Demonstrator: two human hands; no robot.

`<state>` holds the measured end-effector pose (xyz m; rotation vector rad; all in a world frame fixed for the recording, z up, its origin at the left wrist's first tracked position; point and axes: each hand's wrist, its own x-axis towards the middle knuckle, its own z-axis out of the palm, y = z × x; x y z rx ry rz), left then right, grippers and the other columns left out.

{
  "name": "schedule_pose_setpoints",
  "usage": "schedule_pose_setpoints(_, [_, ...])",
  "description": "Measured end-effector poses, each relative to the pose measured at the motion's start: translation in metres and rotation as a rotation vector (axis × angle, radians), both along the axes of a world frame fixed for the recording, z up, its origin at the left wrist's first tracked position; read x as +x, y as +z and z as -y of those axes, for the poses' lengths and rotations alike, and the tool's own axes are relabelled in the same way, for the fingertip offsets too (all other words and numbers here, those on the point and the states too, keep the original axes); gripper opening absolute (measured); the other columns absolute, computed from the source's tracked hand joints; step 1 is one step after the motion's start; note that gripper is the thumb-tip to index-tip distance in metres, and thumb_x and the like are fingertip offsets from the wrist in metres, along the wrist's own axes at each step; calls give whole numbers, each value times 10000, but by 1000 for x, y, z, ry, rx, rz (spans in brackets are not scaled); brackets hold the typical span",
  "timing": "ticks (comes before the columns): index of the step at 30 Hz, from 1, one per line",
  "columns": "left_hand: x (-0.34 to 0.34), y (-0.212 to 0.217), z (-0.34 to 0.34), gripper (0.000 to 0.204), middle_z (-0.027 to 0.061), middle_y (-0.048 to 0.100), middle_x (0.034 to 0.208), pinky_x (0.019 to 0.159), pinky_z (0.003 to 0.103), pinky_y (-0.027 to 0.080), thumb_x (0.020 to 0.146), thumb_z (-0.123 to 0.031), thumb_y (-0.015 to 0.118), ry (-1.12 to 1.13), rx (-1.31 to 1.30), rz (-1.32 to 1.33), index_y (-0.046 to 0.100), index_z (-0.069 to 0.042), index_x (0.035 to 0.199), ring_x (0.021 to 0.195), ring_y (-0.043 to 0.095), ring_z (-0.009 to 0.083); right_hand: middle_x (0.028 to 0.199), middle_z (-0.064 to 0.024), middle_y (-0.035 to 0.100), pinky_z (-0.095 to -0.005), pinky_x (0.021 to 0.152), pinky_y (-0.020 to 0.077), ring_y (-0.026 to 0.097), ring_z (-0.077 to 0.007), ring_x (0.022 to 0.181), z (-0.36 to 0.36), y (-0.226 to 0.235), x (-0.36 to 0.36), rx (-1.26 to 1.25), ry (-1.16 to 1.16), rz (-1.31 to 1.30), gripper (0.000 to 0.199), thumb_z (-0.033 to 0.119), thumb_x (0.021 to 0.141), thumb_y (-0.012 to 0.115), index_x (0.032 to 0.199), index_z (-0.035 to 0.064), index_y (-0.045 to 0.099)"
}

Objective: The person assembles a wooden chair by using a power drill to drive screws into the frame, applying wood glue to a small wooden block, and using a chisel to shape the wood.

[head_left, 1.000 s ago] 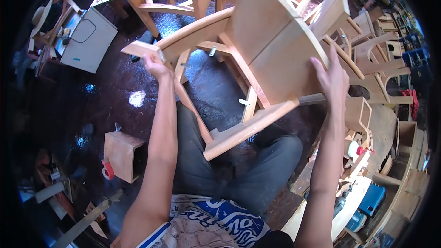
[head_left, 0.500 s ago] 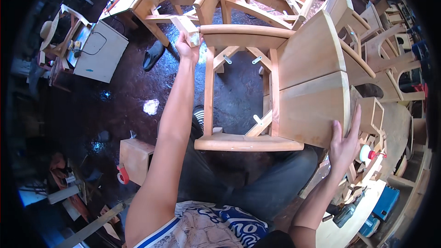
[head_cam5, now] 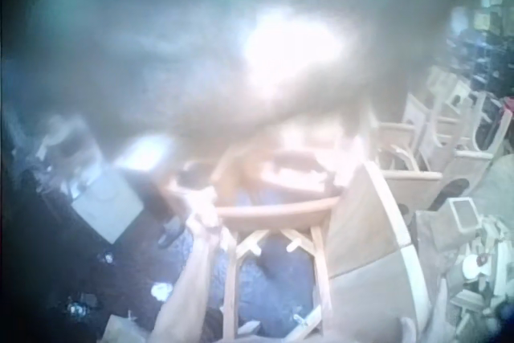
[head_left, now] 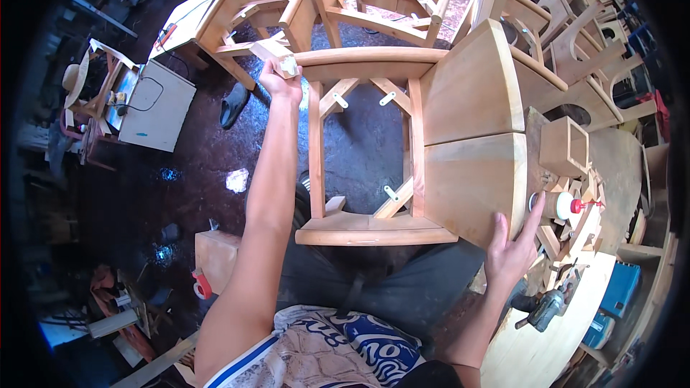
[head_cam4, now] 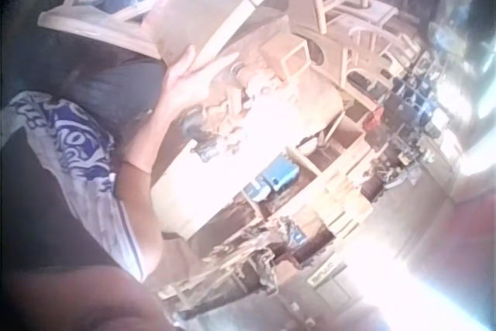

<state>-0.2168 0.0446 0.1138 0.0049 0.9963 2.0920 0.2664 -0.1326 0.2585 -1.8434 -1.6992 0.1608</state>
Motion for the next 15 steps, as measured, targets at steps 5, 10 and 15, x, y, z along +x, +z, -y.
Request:
schedule_pose_setpoints(5, [27,17,-6,494,19,629,1293,1083,524,396,1001,-440,378,-94,63,-39,553,-176,1380,1204,565,261,1181,-300,681,-467,777,561,707,-454,977,38,-6,10,37,-35,-81,790,144,893,713,1587,132,336])
schedule_pose_setpoints(10, [43,17,-67,478,117,650,1212,970,548,485,1049,-388,325,-247,185,-45,528,-117,1386,1109,628,323,1292,-297,634,-466,829,567,688,-443,1055,60,-6,6,-38,-49,-77,748,104,868,711,1546,55,399])
schedule_pose_setpoints(15, [77,22,-104,486,126,678,1214,964,418,506,1067,-356,352,-168,239,-207,540,-33,1378,1154,631,255,1268,-296,642,-474,841,563,675,-452,1065,48,-6,-12,23,-73,-48,738,94,849,712,1525,26,422])
